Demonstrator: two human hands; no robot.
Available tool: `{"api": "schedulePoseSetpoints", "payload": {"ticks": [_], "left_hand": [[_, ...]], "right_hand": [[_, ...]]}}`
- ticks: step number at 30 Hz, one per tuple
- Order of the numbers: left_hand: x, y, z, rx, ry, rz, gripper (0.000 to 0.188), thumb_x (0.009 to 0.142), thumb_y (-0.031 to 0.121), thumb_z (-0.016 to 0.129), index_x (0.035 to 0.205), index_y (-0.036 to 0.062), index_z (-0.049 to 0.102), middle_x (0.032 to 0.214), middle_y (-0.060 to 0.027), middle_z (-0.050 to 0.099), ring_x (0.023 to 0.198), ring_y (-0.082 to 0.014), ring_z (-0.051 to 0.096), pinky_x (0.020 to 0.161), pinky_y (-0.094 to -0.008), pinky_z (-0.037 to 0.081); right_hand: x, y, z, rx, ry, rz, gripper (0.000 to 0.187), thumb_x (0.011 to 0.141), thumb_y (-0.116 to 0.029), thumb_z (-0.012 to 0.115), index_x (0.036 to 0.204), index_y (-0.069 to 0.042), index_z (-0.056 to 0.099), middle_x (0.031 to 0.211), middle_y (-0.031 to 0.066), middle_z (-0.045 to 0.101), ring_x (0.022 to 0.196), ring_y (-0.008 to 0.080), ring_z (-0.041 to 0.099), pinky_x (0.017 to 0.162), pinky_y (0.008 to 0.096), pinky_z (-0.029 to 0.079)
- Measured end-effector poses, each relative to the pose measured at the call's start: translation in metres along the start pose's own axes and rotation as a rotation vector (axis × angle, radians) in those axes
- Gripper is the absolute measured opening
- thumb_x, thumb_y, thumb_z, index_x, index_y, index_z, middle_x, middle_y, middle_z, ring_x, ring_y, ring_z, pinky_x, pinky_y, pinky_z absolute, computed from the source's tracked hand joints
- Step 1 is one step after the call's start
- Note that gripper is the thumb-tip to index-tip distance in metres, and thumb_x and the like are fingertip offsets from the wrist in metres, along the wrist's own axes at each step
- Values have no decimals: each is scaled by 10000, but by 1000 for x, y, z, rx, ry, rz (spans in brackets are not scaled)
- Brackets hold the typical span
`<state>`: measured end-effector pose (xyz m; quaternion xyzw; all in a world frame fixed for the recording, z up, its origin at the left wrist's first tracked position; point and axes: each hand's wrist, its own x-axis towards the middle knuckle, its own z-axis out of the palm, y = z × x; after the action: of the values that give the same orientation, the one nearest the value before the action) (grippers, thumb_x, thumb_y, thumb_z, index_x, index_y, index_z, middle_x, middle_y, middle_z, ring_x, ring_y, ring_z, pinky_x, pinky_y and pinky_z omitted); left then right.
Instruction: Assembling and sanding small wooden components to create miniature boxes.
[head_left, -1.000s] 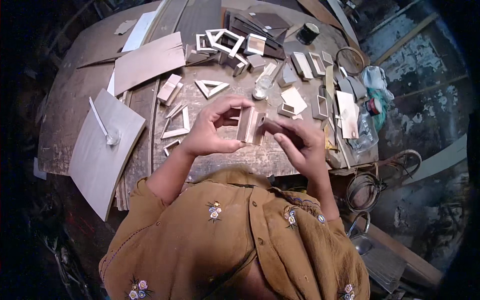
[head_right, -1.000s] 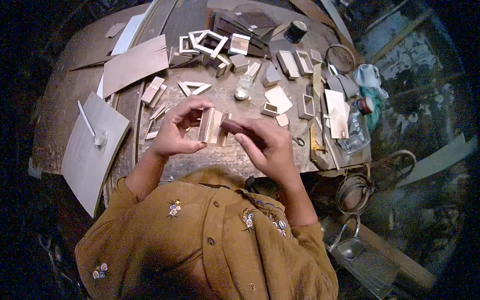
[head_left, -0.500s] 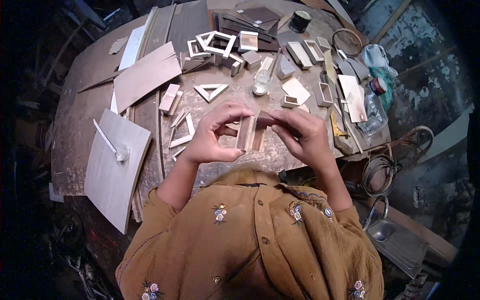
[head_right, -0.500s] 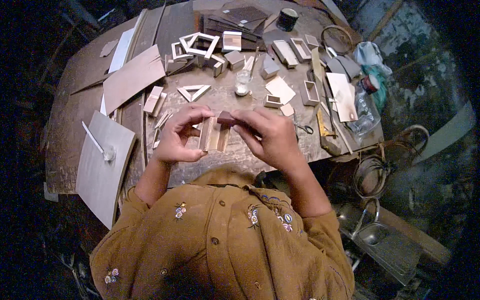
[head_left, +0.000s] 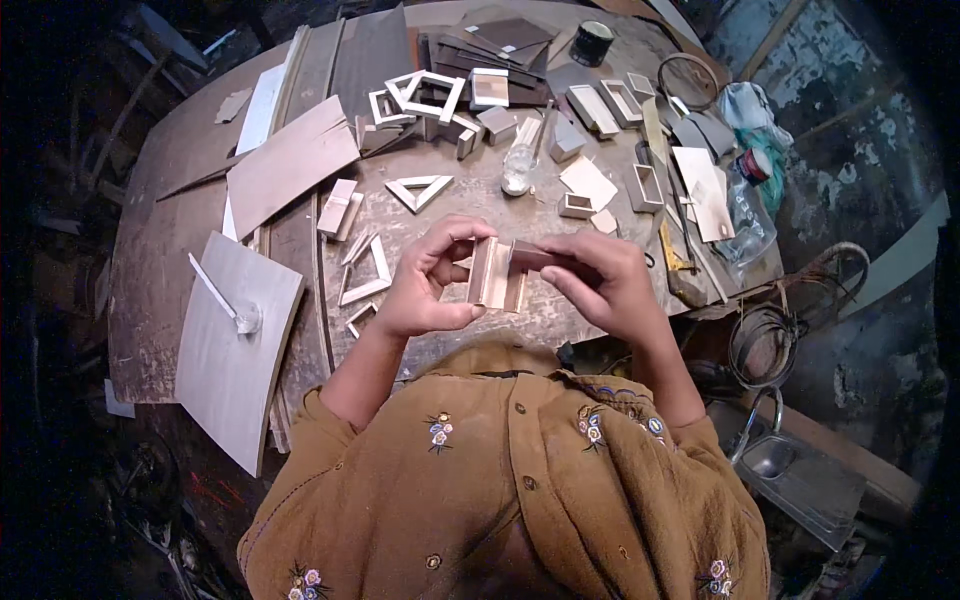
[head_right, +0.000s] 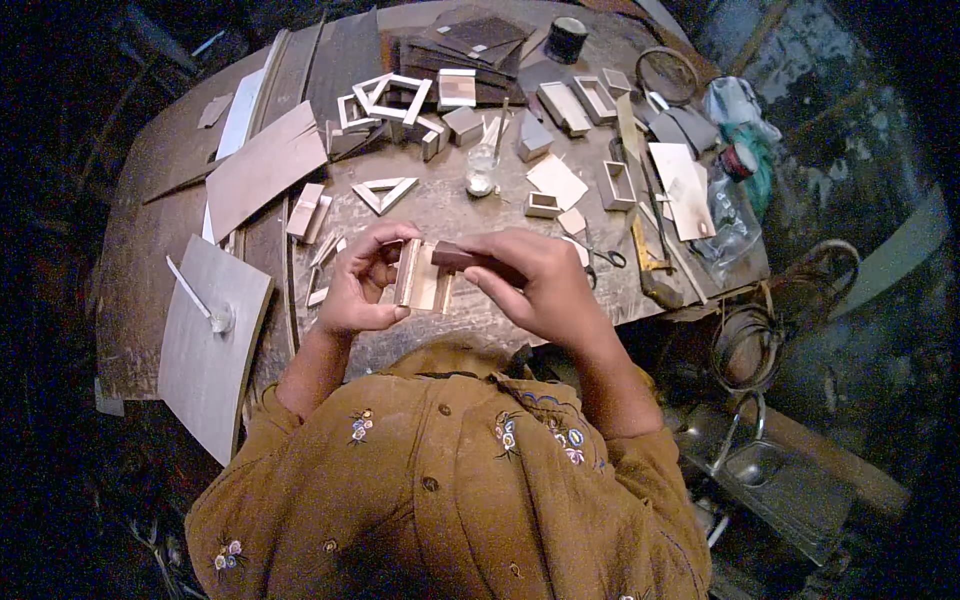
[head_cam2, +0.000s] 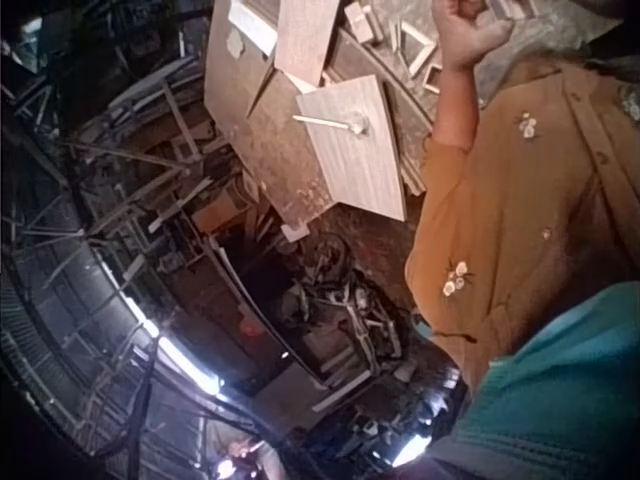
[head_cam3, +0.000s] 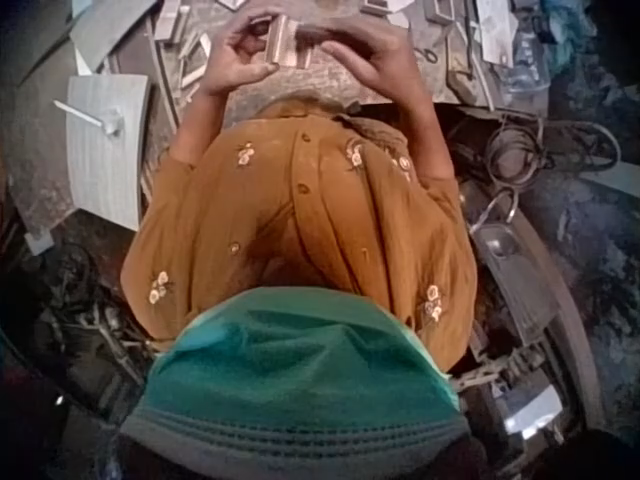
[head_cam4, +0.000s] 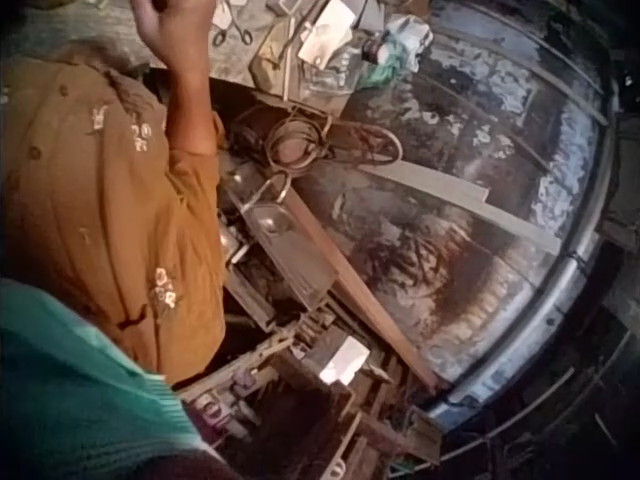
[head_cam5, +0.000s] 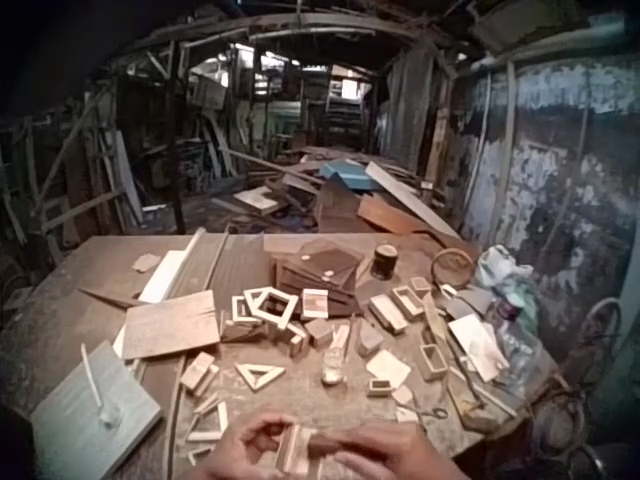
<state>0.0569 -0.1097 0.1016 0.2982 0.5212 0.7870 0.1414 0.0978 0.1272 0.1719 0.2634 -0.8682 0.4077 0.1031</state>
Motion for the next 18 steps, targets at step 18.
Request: {"api": "schedulePoseSetpoints", "payload": {"ticks": [18], "left_hand": [[-2,-16,18,-345,122,-34,735,639,22,712,1300,30,390,1300,-125,499,1181,-221,544,1006,-386,476]], "right_hand": [[-8,1,32,273,340,57,276,840,-97,704,1098,-8,662,911,119,691,794,185,660,723,287,511]]}}
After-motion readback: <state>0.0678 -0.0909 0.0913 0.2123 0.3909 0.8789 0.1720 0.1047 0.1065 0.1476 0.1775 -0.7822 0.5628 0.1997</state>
